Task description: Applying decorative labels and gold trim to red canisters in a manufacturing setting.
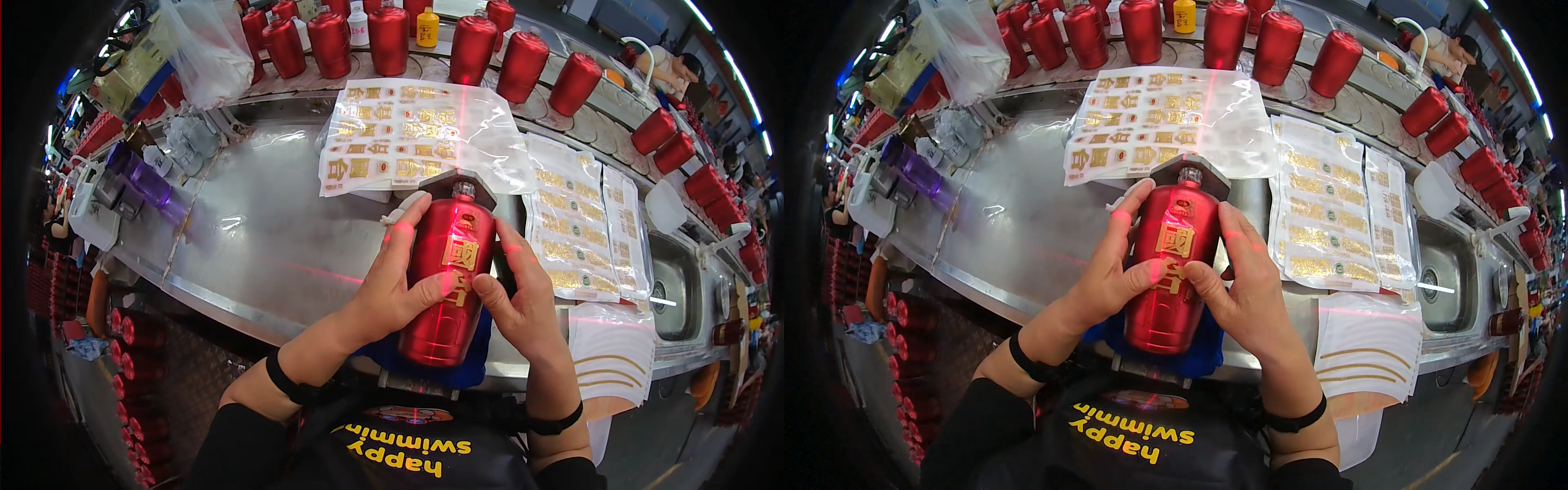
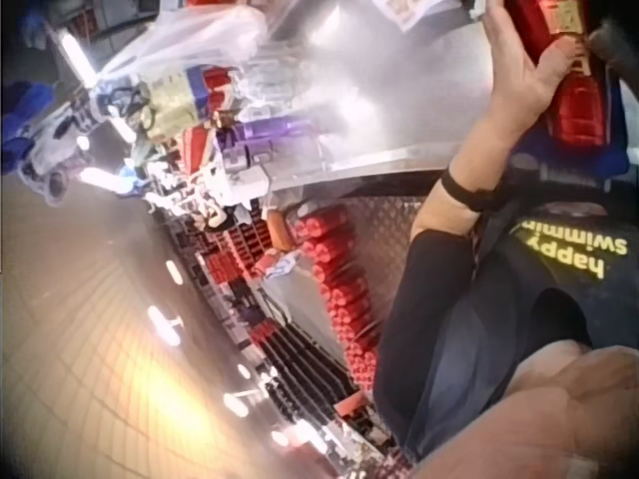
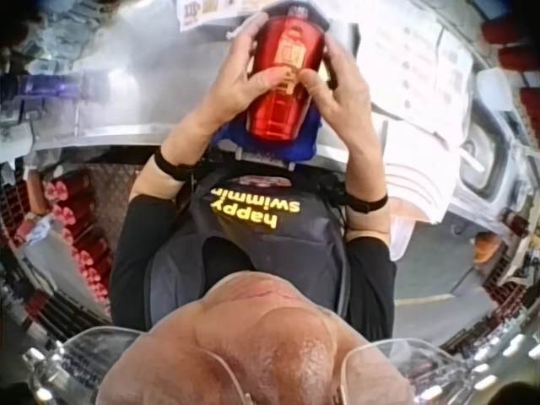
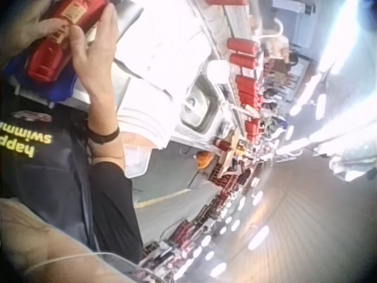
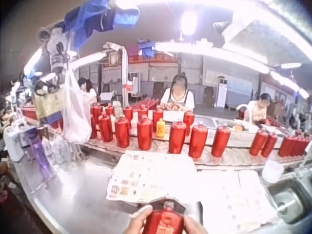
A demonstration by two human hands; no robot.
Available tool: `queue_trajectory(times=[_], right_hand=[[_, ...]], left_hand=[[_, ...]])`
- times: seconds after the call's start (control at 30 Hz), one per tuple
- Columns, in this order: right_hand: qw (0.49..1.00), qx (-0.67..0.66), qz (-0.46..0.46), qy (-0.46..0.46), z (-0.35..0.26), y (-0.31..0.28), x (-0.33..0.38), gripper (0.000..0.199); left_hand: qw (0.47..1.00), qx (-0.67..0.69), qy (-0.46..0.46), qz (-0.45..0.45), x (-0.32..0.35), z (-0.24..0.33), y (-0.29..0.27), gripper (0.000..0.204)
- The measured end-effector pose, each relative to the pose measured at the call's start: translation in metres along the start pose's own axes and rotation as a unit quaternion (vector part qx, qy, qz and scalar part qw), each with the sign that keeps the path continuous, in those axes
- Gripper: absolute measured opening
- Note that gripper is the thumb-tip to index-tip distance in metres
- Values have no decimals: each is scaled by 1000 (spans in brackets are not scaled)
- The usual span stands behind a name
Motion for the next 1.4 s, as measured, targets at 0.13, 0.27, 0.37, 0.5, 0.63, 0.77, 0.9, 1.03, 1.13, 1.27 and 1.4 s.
queue_trajectory(times=[0.13,0.27,0.37,0.5,0.63,0.77,0.9,1.03,1.13,1.27,1.4], right_hand=[[999,22,-17,-33,2,1,1,78],[1000,-6,-29,-6,3,0,-1,81],[1000,-8,-28,-6,3,-1,0,82],[999,1,-34,-24,4,2,1,85],[999,-4,-31,-16,4,2,5,86],[999,-1,-33,-6,2,4,5,88],[999,21,-37,-10,2,3,6,88],[999,22,-42,-8,2,2,3,89],[999,18,-42,-13,3,4,2,90],[999,12,-39,-3,2,3,2,91],[999,23,-37,-14,1,4,2,90]], left_hand=[[999,-41,-17,-10,4,3,-1,97],[999,-41,-9,-11,1,2,0,100],[999,-52,-7,-13,0,4,1,101],[999,-33,24,3,-2,-4,-1,91],[998,-46,15,48,-29,13,0,52],[993,-109,3,45,-51,13,6,25],[992,-120,5,48,-56,7,7,20],[993,-104,-32,48,-58,8,9,18],[987,-151,31,49,-60,6,8,17],[994,-100,-22,39,-60,5,6,19],[994,-101,5,32,-56,2,5,21]])
Point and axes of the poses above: each hand's wrist, its own x-axis away from the middle knuckle, its own y-axis out of the palm, z = x × y, the point moved 2 cm from there along -x, towards the middle knuckle, and after that the axes turned 13 degrees about z, right-handed, at the moved point
